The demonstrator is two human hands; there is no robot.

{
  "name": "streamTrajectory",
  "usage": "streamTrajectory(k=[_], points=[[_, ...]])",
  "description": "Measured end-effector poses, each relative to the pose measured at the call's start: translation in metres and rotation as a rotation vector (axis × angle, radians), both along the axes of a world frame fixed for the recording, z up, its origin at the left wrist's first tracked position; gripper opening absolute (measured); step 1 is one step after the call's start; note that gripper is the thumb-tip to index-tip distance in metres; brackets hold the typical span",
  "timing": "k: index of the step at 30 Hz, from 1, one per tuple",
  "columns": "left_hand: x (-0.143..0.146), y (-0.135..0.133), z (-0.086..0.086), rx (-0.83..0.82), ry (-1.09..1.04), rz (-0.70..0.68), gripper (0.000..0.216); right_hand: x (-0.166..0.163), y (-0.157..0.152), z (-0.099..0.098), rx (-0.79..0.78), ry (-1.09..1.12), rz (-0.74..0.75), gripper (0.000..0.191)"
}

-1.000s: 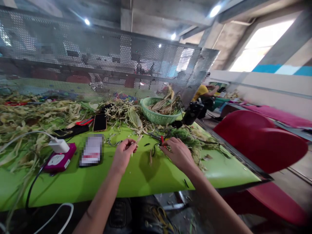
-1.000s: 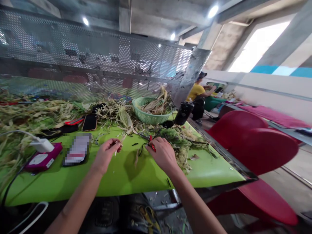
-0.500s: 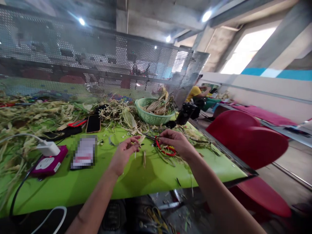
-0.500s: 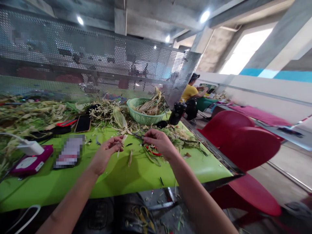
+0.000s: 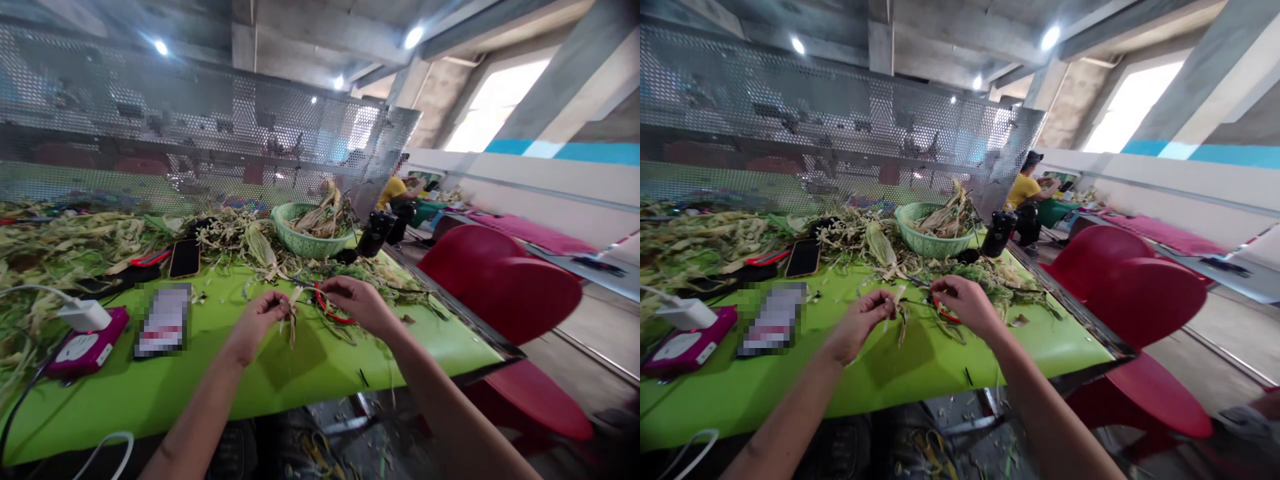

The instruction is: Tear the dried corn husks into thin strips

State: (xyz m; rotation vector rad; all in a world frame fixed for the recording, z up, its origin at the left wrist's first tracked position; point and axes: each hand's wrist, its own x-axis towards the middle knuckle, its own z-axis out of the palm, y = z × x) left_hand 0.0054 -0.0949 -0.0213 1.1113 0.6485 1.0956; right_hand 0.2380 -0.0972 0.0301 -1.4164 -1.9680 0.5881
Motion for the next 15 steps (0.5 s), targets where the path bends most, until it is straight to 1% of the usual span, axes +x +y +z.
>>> streamTrajectory(k=[2, 4, 6, 7, 8, 10, 12, 15], points=[[-0.005, -0.002, 0.0, -0.031, -0.054, 0.007, 0.016, 0.017, 0.003, -0.006, 0.039, -0.281, -0.117, 0.023], [-0.007, -0.004, 0.001, -0.049, -0.101, 0.009, 0.015, 0.029, 0.006, -0.014, -0.007, -0.52, -0.17, 0.032], [-0.008, -0.004, 0.001, -0.059, -0.136, 0.018, 0.015, 0.034, 0.008, -0.021, -0.032, -0.648, -0.181, 0.04], [-0.008, -0.004, 0.001, -0.059, -0.147, 0.025, 0.015, 0.035, 0.009, -0.024, -0.027, -0.675, -0.186, 0.041], [-0.008, -0.004, 0.001, -0.06, -0.155, 0.035, 0.015, 0.035, 0.01, -0.026, -0.01, -0.681, -0.199, 0.039], [-0.009, -0.003, 0.0, -0.066, -0.168, 0.06, 0.015, 0.036, 0.015, -0.025, 0.017, -0.626, -0.232, 0.032], [-0.011, -0.001, -0.001, -0.082, -0.182, 0.087, 0.016, 0.04, 0.022, -0.02, 0.012, -0.49, -0.248, 0.026], [-0.014, 0.001, -0.002, -0.117, -0.229, 0.118, 0.017, 0.054, 0.036, -0.007, -0.049, -0.219, -0.216, 0.023]])
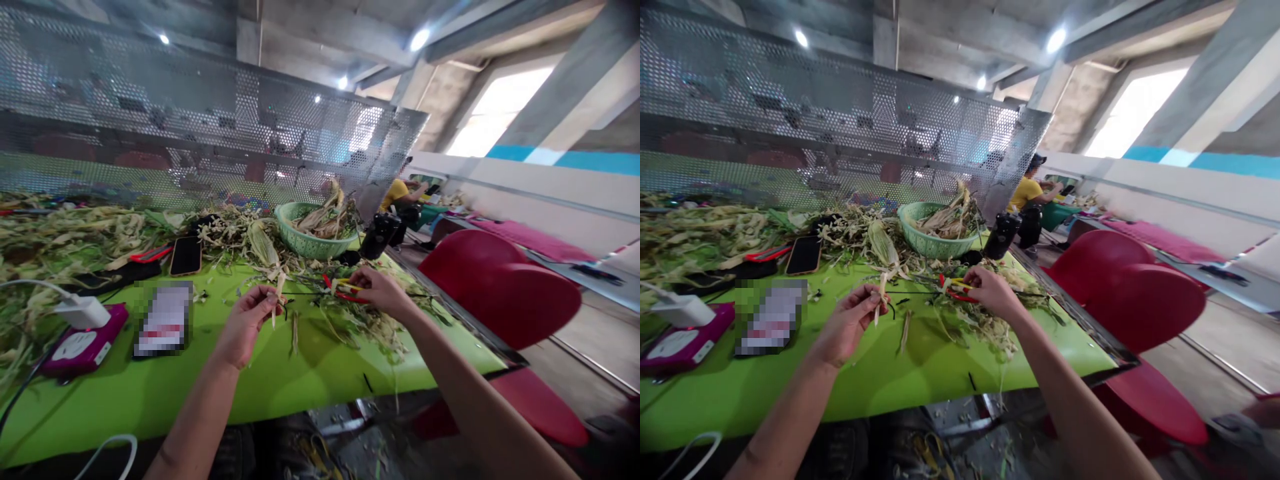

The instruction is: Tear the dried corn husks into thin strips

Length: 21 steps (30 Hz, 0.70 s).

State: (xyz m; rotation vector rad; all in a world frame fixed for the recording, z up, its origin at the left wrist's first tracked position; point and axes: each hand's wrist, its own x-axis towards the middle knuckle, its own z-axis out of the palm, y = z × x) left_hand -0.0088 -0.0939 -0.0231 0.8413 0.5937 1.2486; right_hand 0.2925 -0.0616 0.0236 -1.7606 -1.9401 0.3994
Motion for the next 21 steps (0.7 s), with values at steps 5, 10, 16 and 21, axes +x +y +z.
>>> streamTrajectory(k=[5, 10, 16, 21], points=[[-0.005, 0.001, 0.004, -0.02, -0.147, 0.074, 0.014, 0.023, 0.013, 0.023, -0.028, 0.296, 0.021, 0.022], [-0.012, 0.003, 0.009, -0.051, -0.259, 0.167, 0.013, 0.045, 0.005, 0.035, -0.053, 0.459, -0.044, 0.023], [-0.017, 0.006, 0.01, -0.047, -0.329, 0.246, 0.011, 0.063, -0.013, 0.03, -0.083, 0.769, -0.127, 0.026], [-0.02, 0.008, 0.008, -0.06, -0.351, 0.291, 0.012, 0.062, -0.025, 0.036, -0.054, 0.82, -0.153, 0.028]])
